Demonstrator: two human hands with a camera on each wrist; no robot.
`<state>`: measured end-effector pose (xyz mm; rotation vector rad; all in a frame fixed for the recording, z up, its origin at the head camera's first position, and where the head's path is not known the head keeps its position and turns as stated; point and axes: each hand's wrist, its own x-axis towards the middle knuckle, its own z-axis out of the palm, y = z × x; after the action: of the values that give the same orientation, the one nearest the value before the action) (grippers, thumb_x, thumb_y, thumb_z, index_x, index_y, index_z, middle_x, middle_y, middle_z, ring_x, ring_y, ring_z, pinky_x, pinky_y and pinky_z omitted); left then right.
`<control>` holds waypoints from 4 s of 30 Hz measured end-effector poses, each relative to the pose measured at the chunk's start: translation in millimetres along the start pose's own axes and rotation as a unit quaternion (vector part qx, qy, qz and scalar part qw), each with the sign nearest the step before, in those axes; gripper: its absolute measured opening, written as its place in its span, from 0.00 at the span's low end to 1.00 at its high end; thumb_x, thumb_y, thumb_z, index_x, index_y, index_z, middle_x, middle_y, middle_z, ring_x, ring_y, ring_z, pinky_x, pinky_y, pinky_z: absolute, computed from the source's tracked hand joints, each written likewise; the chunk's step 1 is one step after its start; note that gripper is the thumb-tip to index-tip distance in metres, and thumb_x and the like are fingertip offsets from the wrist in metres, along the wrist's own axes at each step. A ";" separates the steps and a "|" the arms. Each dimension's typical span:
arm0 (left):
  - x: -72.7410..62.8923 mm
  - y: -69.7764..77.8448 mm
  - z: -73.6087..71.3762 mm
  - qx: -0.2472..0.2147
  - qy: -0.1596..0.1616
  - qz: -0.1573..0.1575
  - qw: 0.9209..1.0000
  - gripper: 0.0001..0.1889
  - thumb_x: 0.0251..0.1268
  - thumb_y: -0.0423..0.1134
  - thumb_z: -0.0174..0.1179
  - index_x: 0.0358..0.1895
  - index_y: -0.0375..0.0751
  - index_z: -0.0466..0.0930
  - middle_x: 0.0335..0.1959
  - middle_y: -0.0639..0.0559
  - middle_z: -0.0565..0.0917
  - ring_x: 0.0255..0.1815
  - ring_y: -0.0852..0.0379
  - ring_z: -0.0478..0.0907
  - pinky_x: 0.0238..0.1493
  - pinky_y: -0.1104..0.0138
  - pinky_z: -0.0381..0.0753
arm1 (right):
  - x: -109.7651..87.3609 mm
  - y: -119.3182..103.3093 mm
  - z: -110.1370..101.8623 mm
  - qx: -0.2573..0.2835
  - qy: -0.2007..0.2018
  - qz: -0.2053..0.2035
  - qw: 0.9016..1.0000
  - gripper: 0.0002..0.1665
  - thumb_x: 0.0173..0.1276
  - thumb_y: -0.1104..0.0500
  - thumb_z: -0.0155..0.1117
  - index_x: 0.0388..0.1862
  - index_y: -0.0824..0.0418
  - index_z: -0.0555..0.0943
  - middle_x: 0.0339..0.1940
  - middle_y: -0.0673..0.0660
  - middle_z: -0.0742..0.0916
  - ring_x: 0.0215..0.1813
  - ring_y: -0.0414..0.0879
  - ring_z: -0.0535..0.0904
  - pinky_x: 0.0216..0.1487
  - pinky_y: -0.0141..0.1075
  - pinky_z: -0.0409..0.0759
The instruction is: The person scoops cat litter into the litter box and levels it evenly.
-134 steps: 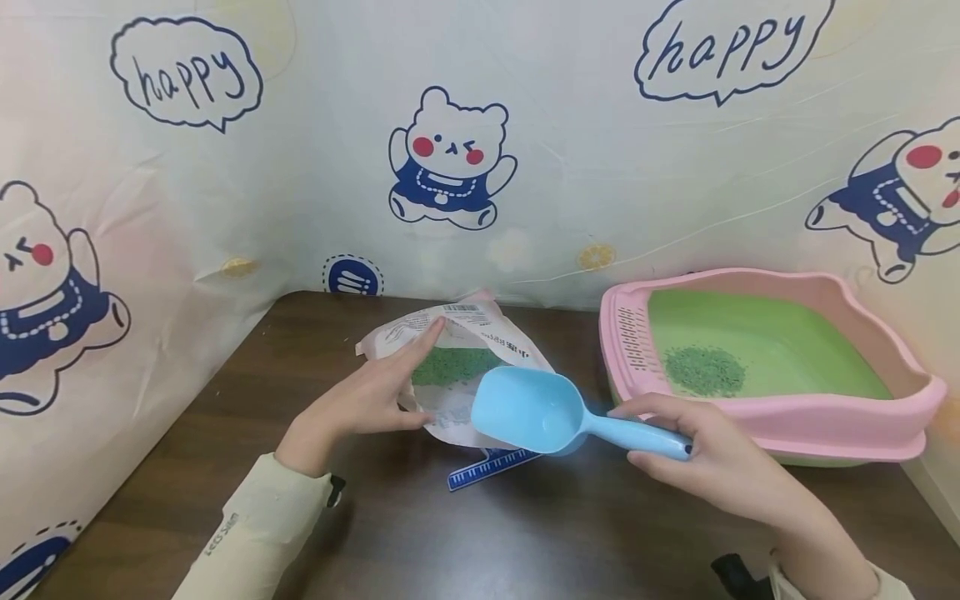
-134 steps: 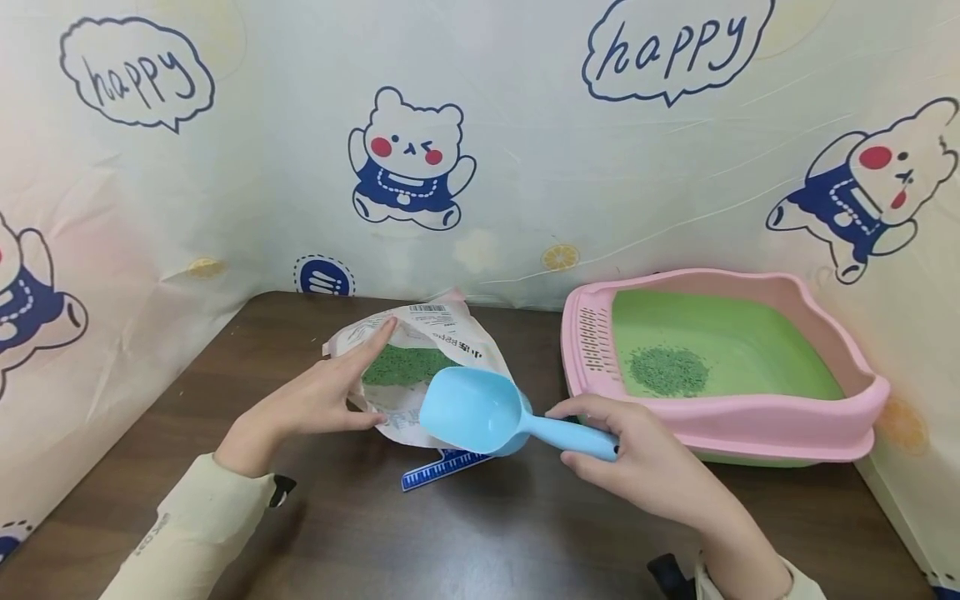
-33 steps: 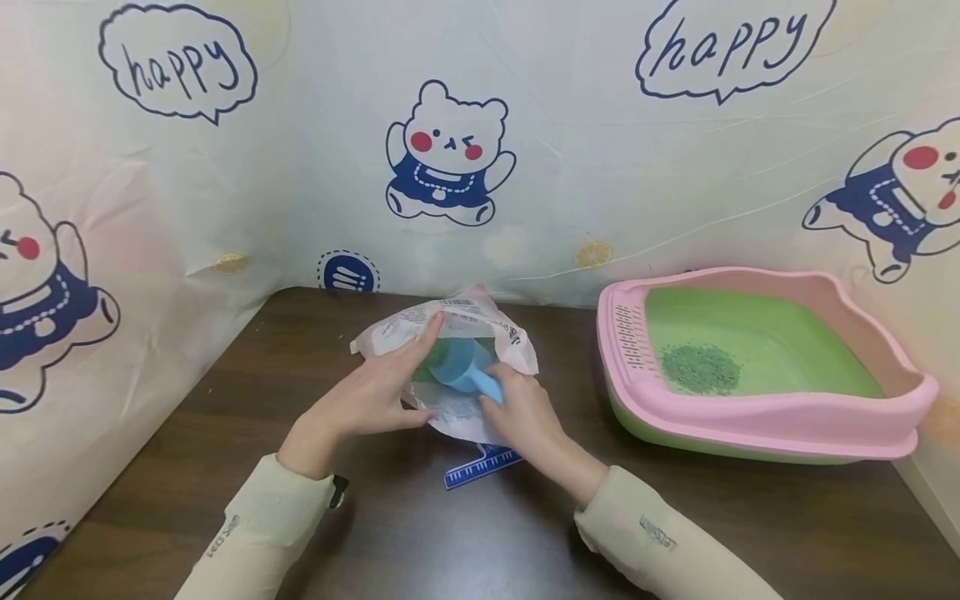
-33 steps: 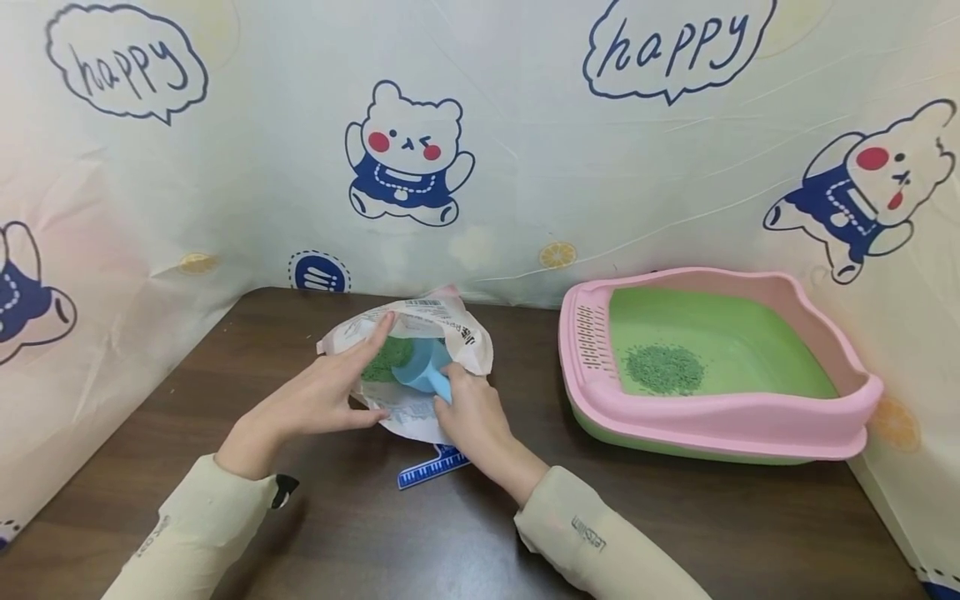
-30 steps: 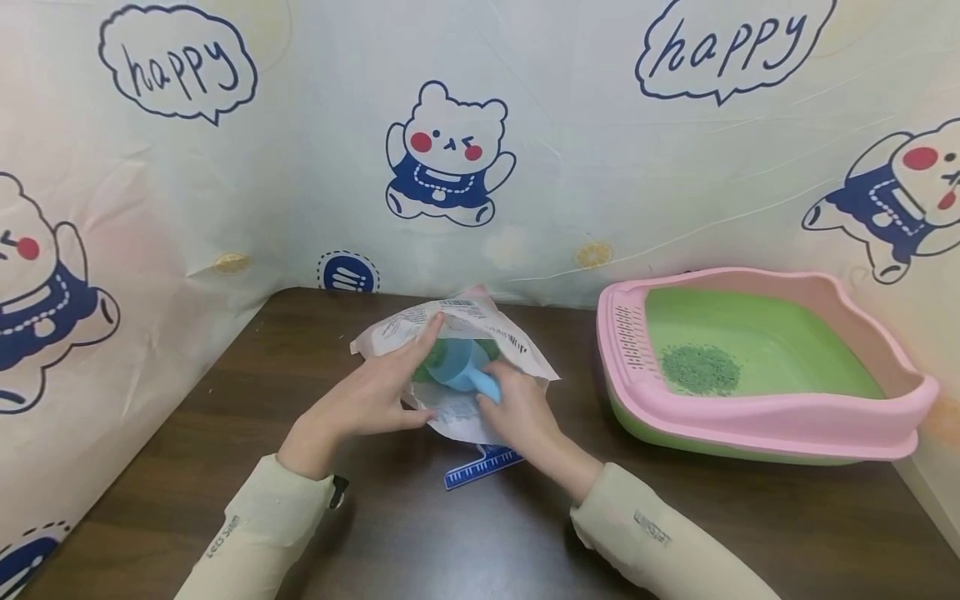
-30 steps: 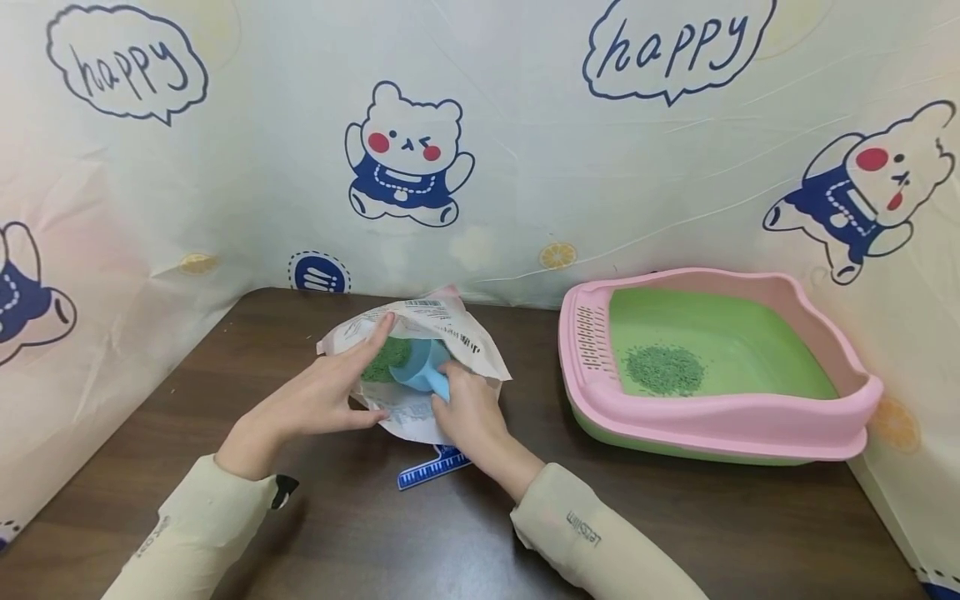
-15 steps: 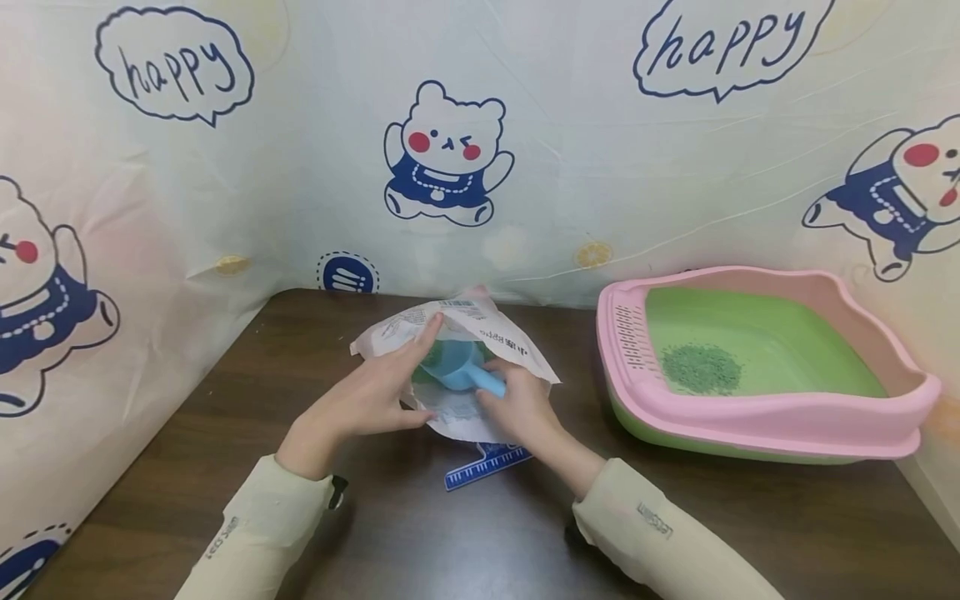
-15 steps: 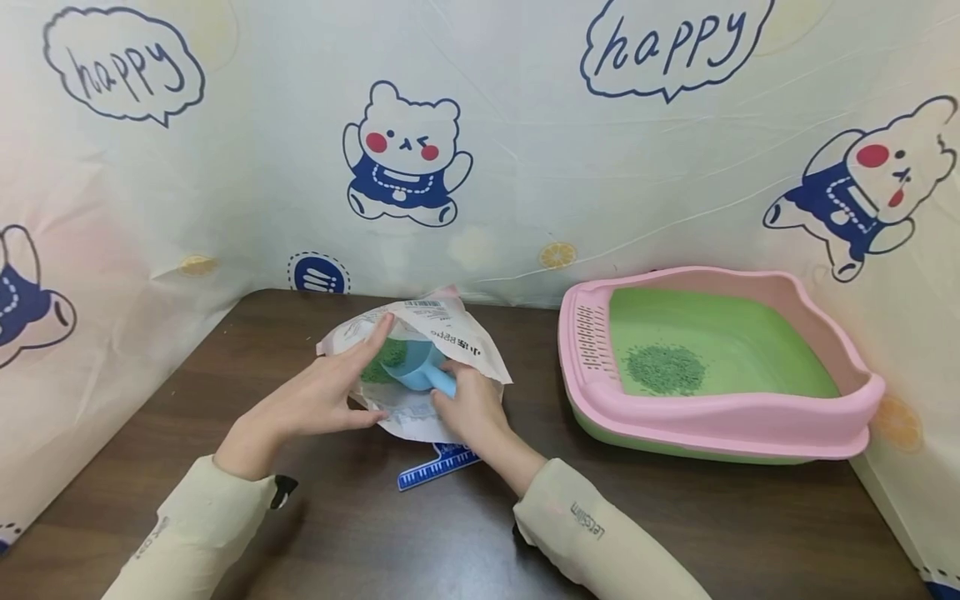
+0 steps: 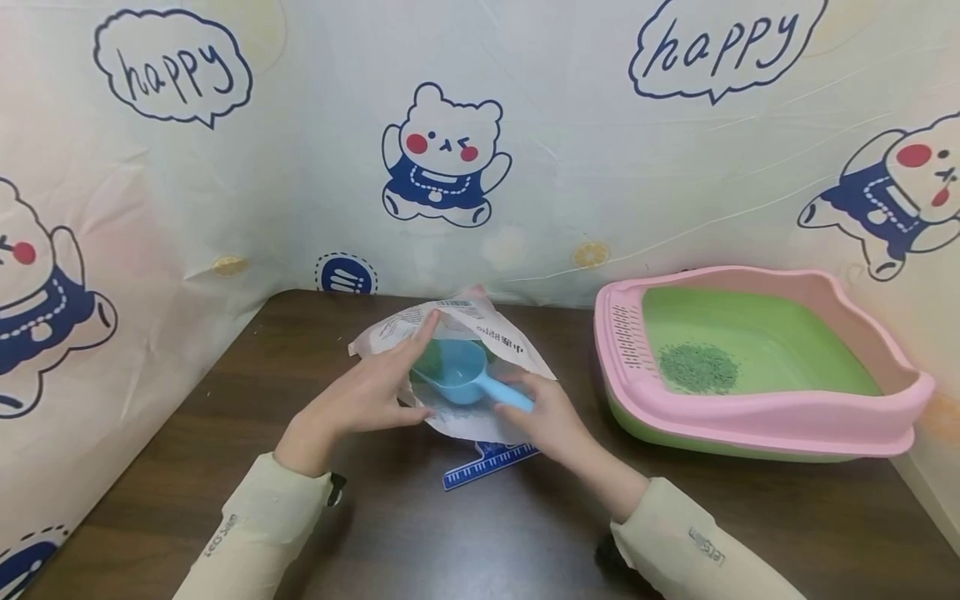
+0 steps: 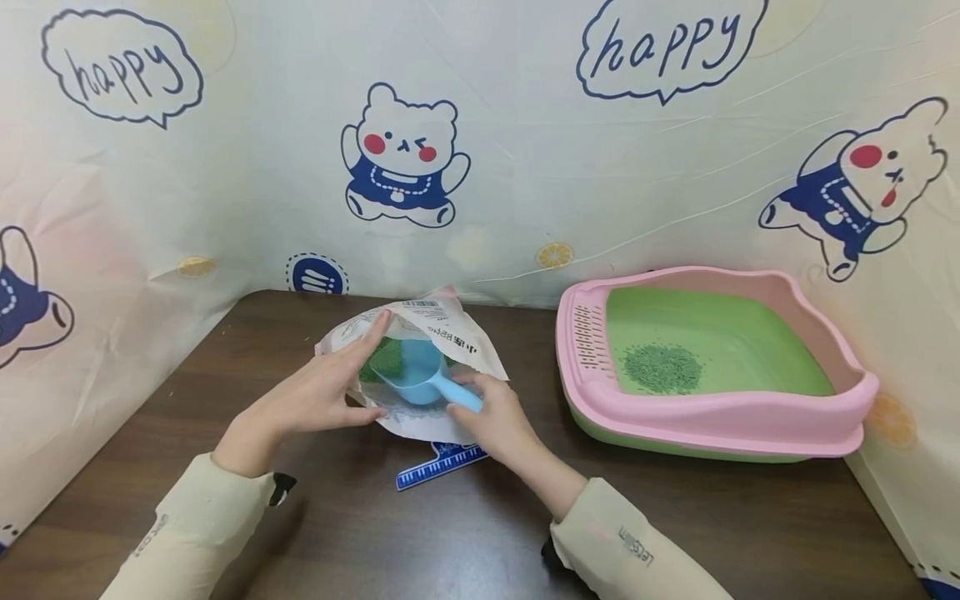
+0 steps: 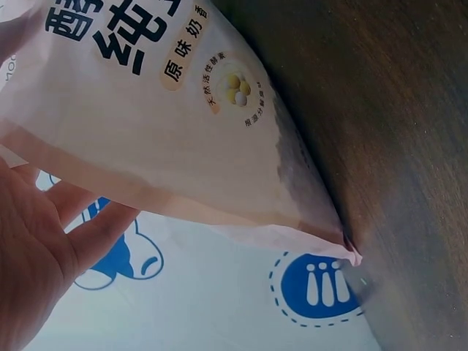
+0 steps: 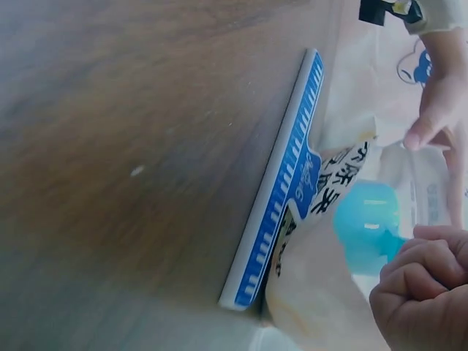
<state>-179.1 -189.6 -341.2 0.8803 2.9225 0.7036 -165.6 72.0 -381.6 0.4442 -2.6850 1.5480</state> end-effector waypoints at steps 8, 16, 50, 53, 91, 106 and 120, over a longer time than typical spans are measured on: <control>-0.6 -1.3 0.8 -0.010 -0.002 -0.002 1.000 0.63 0.53 0.45 0.74 0.81 0.57 0.31 0.80 0.44 0.56 0.55 0.48 0.78 0.56 0.54 0.84 | -9.1 8.5 -18.4 0.010 -0.029 0.009 0.999 0.20 0.62 0.61 0.72 0.54 0.60 0.84 0.48 0.58 0.88 0.45 0.49 0.78 0.45 0.39 0.78; -0.5 -0.4 0.2 -0.010 -0.005 -0.007 1.000 0.62 0.53 0.45 0.74 0.82 0.55 0.33 0.81 0.45 0.55 0.53 0.49 0.78 0.55 0.54 0.84 | -18.4 6.4 -35.8 0.045 -0.051 0.018 0.998 0.19 0.62 0.62 0.72 0.53 0.59 0.83 0.36 0.60 0.84 0.32 0.46 0.74 0.29 0.33 0.75; -2.1 -5.6 3.5 -0.023 -0.013 -0.001 1.000 0.60 0.55 0.45 0.73 0.82 0.58 0.34 0.83 0.55 0.48 0.59 0.52 0.75 0.60 0.55 0.81 | -64.3 1.6 -88.1 0.027 -0.097 0.031 0.994 0.22 0.63 0.56 0.72 0.55 0.56 0.81 0.21 0.52 0.79 0.21 0.38 0.67 0.19 0.31 0.68; -2.1 -5.9 4.0 -0.025 -0.013 0.000 1.000 0.60 0.55 0.45 0.73 0.82 0.58 0.34 0.83 0.55 0.48 0.62 0.52 0.73 0.61 0.55 0.80 | -68.7 0.4 -92.3 0.018 -0.096 0.033 0.995 0.21 0.63 0.55 0.72 0.55 0.54 0.81 0.22 0.52 0.79 0.22 0.38 0.67 0.20 0.31 0.68; -0.1 -5.8 7.7 -0.018 -0.018 -0.022 0.999 0.61 0.53 0.44 0.74 0.81 0.64 0.33 0.82 0.55 0.52 0.59 0.52 0.75 0.57 0.57 0.83 | -99.7 -2.7 -143.3 0.008 -0.043 -0.042 0.998 0.23 0.64 0.63 0.70 0.58 0.56 0.81 0.41 0.46 0.88 0.33 0.40 0.81 0.33 0.32 0.79; -1.2 -6.4 8.4 -0.009 -0.018 -0.016 1.000 0.60 0.54 0.45 0.73 0.81 0.62 0.34 0.82 0.55 0.53 0.55 0.54 0.75 0.54 0.61 0.83 | -109.9 12.5 -170.7 -0.036 0.000 -0.059 0.998 0.26 0.63 0.69 0.68 0.61 0.59 0.80 0.49 0.39 0.88 0.40 0.35 0.84 0.37 0.27 0.82; -3.5 -7.1 8.9 -0.003 -0.023 -0.015 1.000 0.62 0.54 0.47 0.73 0.80 0.65 0.30 0.82 0.54 0.53 0.47 0.54 0.78 0.49 0.65 0.82 | -121.1 29.6 -202.7 -0.068 0.029 -0.029 0.997 0.29 0.65 0.71 0.65 0.66 0.60 0.77 0.51 0.39 0.88 0.47 0.31 0.83 0.38 0.24 0.78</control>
<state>-178.6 -193.0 -352.7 0.8385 2.8847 0.6819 -83.4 287.0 -321.1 0.4599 -2.6856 1.3310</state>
